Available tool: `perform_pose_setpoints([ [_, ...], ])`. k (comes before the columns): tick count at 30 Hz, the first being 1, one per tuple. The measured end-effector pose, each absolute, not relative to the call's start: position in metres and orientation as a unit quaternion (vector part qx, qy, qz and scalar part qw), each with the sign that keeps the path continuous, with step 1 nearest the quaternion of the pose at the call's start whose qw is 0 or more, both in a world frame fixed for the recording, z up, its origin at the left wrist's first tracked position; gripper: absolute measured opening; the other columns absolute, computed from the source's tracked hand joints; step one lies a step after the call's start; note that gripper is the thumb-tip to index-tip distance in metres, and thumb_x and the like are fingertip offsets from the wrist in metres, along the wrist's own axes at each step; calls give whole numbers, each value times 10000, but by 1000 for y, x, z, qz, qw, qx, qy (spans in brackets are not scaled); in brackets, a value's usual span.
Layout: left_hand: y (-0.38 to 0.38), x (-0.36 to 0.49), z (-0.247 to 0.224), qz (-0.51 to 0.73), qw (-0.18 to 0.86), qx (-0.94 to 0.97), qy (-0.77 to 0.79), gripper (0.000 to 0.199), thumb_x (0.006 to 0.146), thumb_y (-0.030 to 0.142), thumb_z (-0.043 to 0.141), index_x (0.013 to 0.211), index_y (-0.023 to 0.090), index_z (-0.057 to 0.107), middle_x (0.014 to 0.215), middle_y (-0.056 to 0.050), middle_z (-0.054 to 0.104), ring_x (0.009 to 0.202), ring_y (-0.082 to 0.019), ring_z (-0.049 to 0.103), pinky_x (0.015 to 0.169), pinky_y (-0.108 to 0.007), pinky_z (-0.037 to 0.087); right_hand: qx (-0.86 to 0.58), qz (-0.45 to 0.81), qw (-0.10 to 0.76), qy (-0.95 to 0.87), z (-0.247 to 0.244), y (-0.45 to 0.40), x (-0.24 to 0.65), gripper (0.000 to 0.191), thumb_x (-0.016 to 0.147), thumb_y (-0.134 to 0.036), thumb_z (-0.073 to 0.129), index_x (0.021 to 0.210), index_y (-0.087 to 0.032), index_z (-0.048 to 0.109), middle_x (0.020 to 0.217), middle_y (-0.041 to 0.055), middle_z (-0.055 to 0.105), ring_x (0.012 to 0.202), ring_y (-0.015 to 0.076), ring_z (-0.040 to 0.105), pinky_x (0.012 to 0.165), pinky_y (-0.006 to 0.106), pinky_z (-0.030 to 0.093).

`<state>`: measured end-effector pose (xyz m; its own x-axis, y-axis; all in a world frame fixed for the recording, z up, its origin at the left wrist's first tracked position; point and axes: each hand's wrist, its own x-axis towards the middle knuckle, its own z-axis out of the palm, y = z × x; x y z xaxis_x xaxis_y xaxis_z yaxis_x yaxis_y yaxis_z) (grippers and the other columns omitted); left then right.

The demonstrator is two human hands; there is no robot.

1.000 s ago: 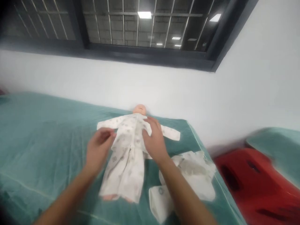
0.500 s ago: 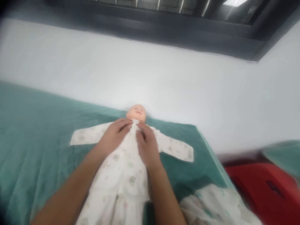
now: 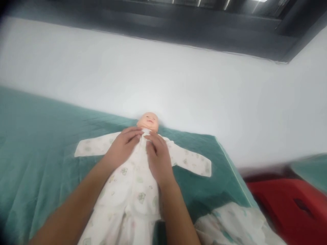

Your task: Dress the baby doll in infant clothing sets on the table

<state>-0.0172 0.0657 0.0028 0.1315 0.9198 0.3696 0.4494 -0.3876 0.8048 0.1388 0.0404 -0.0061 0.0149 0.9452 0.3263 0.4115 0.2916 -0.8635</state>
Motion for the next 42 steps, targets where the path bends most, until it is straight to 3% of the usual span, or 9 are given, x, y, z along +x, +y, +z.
perform_pose_setpoints([
  [5, 64, -18, 5, 443, 281, 709, 472, 298, 961, 214, 448, 1124, 242, 697, 1287, -23, 648, 1255, -192, 540, 1130, -389, 386, -548, 290, 485, -617, -5, 39, 137, 286, 914, -336, 528, 1165, -301, 661, 1358, 3, 611, 1288, 245, 518, 1116, 478, 383],
  [12, 64, -20, 6, 440, 298, 715, 454, 332, 956, 200, 430, 1120, 264, 711, 1290, -14, 649, 1245, -196, 554, 1127, -386, 397, -549, 284, 482, -622, -7, 40, 138, 258, 921, -373, 544, 1102, -308, 716, 1392, 3, 593, 1333, 250, 484, 1164, 491, 333],
  [19, 63, -19, 6, 437, 298, 718, 452, 368, 948, 186, 410, 1135, 276, 714, 1323, -7, 636, 1275, -191, 535, 1142, -392, 382, -516, 251, 435, -694, -5, 41, 140, 354, 974, -388, 454, 1254, -317, 659, 1474, -3, 524, 1400, 232, 407, 1194, 487, 274],
  [25, 60, -18, 10, 464, 308, 685, 470, 164, 898, 211, 536, 932, 241, 693, 1226, -11, 673, 1180, -198, 598, 1067, -362, 448, -551, 299, 487, -608, -7, 39, 138, 270, 890, -369, 564, 1127, -295, 671, 1394, 13, 588, 1321, 249, 495, 1133, 468, 355],
  [30, 49, -19, 11, 432, 301, 720, 453, 194, 920, 245, 521, 887, 242, 712, 1337, -21, 629, 1288, -216, 532, 1142, -400, 369, -523, 302, 527, -597, -4, 30, 136, 133, 864, -332, 586, 961, -257, 638, 1325, 30, 633, 1278, 241, 535, 1116, 442, 359],
  [38, 41, -24, 6, 429, 313, 729, 432, 203, 920, 309, 524, 901, 236, 713, 1423, -35, 568, 1355, -234, 472, 1187, -437, 302, -469, 318, 537, -625, -15, 12, 138, 243, 881, -349, 599, 1100, -246, 628, 1410, 56, 576, 1346, 227, 482, 1140, 421, 354],
  [42, 39, -27, 8, 409, 357, 723, 427, 189, 907, 364, 553, 950, 271, 712, 1482, 1, 506, 1407, -229, 418, 1181, -403, 327, -458, 341, 568, -593, -19, 7, 139, 193, 875, -331, 619, 1057, -266, 621, 1400, 41, 582, 1339, 231, 494, 1129, 431, 375],
])
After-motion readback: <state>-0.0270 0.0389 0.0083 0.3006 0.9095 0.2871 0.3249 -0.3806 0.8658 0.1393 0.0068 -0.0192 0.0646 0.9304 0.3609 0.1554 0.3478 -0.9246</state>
